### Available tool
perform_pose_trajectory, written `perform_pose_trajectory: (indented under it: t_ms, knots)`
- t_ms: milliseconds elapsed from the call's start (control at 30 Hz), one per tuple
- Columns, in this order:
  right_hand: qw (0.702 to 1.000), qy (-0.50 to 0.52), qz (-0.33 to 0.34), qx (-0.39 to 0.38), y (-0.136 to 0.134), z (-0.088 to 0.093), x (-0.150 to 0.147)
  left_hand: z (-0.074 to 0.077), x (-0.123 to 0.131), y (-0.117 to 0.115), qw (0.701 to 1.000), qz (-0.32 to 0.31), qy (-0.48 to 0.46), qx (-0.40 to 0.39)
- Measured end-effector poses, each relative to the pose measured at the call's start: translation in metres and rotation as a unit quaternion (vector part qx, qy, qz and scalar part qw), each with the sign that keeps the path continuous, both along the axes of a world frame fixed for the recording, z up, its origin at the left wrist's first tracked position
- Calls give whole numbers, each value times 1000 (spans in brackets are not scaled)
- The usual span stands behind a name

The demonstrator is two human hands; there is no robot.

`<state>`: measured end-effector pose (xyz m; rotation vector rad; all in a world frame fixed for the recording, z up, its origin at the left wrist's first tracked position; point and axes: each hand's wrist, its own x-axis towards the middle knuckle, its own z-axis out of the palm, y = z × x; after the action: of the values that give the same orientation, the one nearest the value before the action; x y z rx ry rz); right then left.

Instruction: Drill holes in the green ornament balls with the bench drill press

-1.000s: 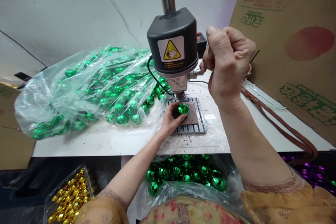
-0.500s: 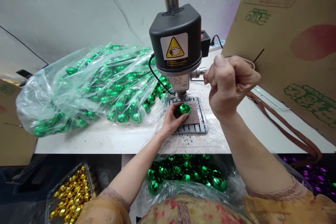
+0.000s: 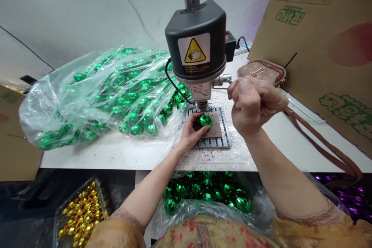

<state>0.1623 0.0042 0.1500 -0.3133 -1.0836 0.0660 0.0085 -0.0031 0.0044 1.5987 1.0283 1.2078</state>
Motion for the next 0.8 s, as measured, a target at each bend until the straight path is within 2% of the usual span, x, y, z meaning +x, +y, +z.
perform_pose_trajectory:
  t_ms: [200, 433, 600, 800]
  knots:
    - [999, -5, -12, -35, -3, -4, 1, -1, 0, 1, 1000, -2, -4, 2]
    - [999, -5, -7, 46, 2, -8, 0, -3, 0, 2, 1000, 1, -4, 10]
    - [999, -33, -2, 33, -2, -10, 3, -6, -1, 3, 1000, 0, -1, 19]
    - [998, -44, -19, 43, -4, -21, 4, -6, -1, 2, 1000, 6, -2, 24]
